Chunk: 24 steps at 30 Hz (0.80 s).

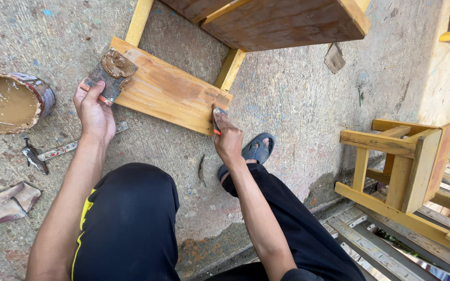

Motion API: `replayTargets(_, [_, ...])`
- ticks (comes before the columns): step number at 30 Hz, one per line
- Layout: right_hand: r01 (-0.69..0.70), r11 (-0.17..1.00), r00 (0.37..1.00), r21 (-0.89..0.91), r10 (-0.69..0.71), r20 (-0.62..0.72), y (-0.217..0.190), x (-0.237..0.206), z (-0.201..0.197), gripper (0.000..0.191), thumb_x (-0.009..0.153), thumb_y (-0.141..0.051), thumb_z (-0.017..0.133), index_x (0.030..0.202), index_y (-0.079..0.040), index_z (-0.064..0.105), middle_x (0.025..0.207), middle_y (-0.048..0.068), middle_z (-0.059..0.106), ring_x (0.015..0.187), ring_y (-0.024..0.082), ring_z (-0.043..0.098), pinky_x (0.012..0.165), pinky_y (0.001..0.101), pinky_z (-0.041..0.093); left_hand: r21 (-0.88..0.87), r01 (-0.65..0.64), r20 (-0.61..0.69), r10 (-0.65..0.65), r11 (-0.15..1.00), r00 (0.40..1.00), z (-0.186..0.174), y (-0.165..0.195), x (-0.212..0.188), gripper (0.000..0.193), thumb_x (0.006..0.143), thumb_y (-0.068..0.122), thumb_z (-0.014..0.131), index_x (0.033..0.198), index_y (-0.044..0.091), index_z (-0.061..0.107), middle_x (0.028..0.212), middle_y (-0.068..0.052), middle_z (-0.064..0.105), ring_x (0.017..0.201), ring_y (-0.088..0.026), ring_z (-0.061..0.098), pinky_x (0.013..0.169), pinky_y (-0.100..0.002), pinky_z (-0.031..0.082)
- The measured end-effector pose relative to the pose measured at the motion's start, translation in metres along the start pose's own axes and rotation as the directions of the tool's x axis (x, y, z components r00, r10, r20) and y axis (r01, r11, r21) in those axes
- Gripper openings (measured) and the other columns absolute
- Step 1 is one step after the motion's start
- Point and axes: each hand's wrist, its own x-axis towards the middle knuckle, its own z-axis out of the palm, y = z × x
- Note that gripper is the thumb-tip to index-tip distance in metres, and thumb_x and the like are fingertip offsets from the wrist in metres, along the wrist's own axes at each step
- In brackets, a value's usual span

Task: The person stirs a brown wood filler paste in a can with a wooden stick, then scoops filler onto a spreader and presses it into holes and gaps on the seat and frame parts of a wooden chair, working over several chair pieces on the concrete floor.

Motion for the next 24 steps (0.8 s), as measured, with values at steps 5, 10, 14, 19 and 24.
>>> replayTargets(5, [0.063, 0.997, 0.998, 0.044, -0.062, -0.03, 0.01, 0.01, -0.022, 0.055, 0.08, 0.013, 0.056, 0.129, -0.005, 0.071, 0.124, 0.021, 0.07, 0.121, 0.032, 0.068, 0.106, 0.0393, 0.055, -0.004, 0.0, -0.009, 0.0, 1.0, 1.0, 0.007, 0.002, -0.001, 0.027, 0.099, 0.002, 0.064, 0.124, 0.005, 0.056, 0.103, -0.001, 0.065, 0.087, -0.007, 0.062, 0.074, -0.021, 0.051])
replayTargets(10, [0.069, 0.998, 0.997, 0.007, -0.069, -0.045, 0.016, 0.034, -0.02, 0.046, 0.081, 0.01, 0.059, 0.123, -0.003, 0.071, 0.122, 0.022, 0.071, 0.116, 0.034, 0.069, 0.102, 0.0394, 0.056, -0.012, 0.015, -0.007, -0.015, 1.0, 1.0, 0.008, 0.003, -0.004, 0.03, 0.097, 0.001, 0.061, 0.127, 0.003, 0.057, 0.107, -0.003, 0.068, 0.095, -0.009, 0.067, 0.084, -0.022, 0.057])
replayTargets(14, [-0.039, 0.998, 0.996, 0.058, 0.034, 0.079, 0.01, 0.023, -0.016, 0.045, 0.08, 0.009, 0.059, 0.12, -0.006, 0.074, 0.119, 0.019, 0.072, 0.11, 0.033, 0.07, 0.099, 0.0383, 0.056, 0.005, -0.009, 0.036, 0.008, 1.0, 0.999, 0.005, 0.004, -0.002, 0.022, 0.102, 0.002, 0.063, 0.123, 0.003, 0.057, 0.105, -0.003, 0.066, 0.089, -0.009, 0.063, 0.076, -0.022, 0.051])
replayTargets(19, [0.033, 0.996, 0.987, 0.082, -0.045, 0.152, 0.003, 0.008, -0.03, 0.05, 0.077, 0.012, 0.057, 0.12, -0.006, 0.075, 0.116, 0.02, 0.071, 0.113, 0.033, 0.07, 0.101, 0.0393, 0.056, 0.013, -0.016, 0.0, 0.016, 1.0, 1.0, 0.008, 0.002, -0.001, 0.02, 0.101, 0.002, 0.065, 0.119, 0.005, 0.057, 0.098, -0.001, 0.065, 0.079, -0.008, 0.058, 0.068, -0.022, 0.047])
replayTargets(24, [0.094, 0.993, 0.995, 0.069, -0.095, 0.02, 0.004, 0.04, -0.043, 0.045, 0.081, 0.011, 0.057, 0.122, -0.003, 0.073, 0.118, 0.02, 0.071, 0.113, 0.035, 0.069, 0.098, 0.0406, 0.056, 0.004, -0.014, -0.014, 0.014, 1.0, 1.0, 0.01, 0.002, -0.001, 0.021, 0.1, 0.002, 0.065, 0.118, 0.006, 0.057, 0.097, 0.0, 0.064, 0.08, -0.007, 0.059, 0.068, -0.022, 0.048])
